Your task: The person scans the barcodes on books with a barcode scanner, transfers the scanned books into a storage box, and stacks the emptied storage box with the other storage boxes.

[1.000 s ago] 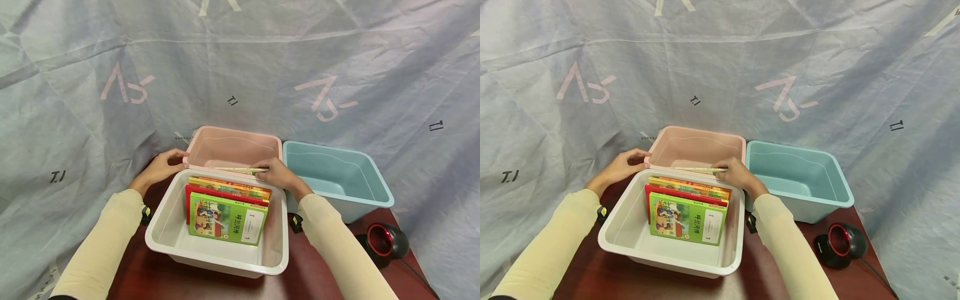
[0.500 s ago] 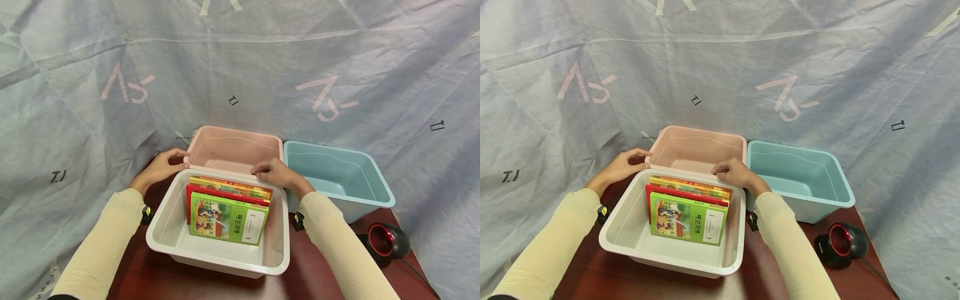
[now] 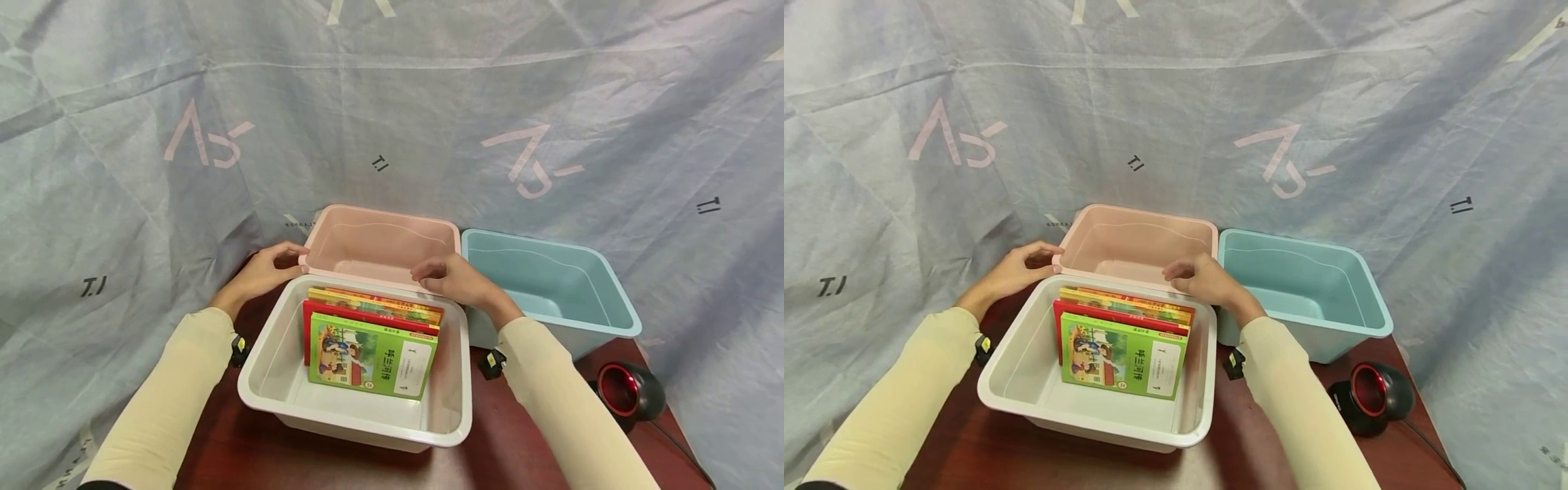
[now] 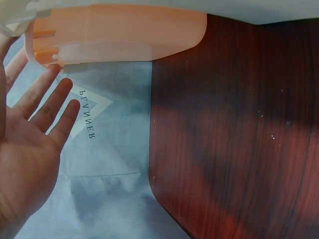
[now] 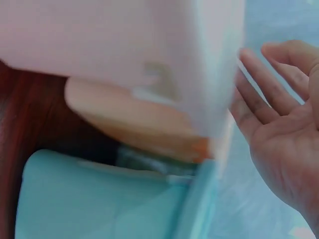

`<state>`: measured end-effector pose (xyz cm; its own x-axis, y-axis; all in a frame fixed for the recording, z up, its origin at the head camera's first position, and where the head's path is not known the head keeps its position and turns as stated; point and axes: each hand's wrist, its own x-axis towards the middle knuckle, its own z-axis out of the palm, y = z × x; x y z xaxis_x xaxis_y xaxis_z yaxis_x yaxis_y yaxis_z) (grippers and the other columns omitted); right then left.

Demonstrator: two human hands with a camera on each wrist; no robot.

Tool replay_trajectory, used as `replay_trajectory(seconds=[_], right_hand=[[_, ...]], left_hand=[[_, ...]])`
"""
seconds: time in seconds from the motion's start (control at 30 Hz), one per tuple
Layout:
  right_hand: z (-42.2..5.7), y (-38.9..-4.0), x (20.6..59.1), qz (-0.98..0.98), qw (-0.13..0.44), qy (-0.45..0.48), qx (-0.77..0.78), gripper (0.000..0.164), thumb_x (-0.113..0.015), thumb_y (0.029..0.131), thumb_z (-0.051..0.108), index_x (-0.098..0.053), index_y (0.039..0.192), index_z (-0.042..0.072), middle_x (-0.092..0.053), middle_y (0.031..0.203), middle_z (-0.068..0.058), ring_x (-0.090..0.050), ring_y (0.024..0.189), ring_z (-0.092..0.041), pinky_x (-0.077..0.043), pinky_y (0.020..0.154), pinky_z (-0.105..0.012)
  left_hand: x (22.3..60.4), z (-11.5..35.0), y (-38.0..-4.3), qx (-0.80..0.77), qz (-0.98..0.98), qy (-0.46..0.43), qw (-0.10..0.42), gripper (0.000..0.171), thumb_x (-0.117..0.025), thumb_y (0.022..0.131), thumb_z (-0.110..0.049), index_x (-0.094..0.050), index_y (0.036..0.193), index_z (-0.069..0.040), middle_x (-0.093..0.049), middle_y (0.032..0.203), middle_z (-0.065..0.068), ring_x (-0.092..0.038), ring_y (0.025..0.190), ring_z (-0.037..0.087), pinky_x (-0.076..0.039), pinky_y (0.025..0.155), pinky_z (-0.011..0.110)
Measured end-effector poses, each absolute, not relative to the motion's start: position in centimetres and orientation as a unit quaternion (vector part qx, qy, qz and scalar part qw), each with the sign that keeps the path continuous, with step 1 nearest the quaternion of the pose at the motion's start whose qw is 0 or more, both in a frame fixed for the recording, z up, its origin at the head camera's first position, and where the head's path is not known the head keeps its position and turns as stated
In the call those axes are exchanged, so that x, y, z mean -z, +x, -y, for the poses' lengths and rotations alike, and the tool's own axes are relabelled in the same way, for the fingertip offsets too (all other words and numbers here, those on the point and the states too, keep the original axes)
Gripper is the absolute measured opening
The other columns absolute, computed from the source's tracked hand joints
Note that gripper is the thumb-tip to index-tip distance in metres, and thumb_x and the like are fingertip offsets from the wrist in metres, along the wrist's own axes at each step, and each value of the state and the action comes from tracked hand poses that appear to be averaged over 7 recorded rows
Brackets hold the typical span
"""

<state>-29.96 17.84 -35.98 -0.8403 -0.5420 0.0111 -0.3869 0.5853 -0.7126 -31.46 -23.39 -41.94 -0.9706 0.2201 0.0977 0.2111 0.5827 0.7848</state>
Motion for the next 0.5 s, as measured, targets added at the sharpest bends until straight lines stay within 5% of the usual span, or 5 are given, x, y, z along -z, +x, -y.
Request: replay_trajectory(seconds=[0.27, 0.5], right_hand=[[-19.0, -26.0, 33.3, -0.853, 0.102, -0.280, 0.429, 0.027, -0.067, 0.099, 0.008, -0.072, 0.126, 0.010, -0.074, 0.124, -0.013, -0.071, 0.116, -0.029, -0.059, 0.092, -0.031], [-18.7, -22.5, 35.1, -0.825, 0.145, -0.271, 0.474, 0.029, -0.067, 0.096, 0.003, -0.071, 0.125, 0.002, -0.074, 0.121, -0.021, -0.071, 0.115, -0.034, -0.058, 0.090, -0.025]], left_hand=[[42.3, 23.7, -31.2, -0.439, -0.890, 0.119, 0.003, 0.052, -0.072, 0.097, -0.042, -0.059, 0.142, -0.019, -0.060, 0.146, 0.014, -0.056, 0.136, 0.035, -0.045, 0.112, 0.058], [42.1, 24.0, -31.2, -0.438, -0.892, 0.113, 0.002, 0.052, -0.071, 0.097, -0.043, -0.059, 0.142, -0.019, -0.060, 0.146, 0.014, -0.056, 0.136, 0.035, -0.044, 0.113, 0.058]])
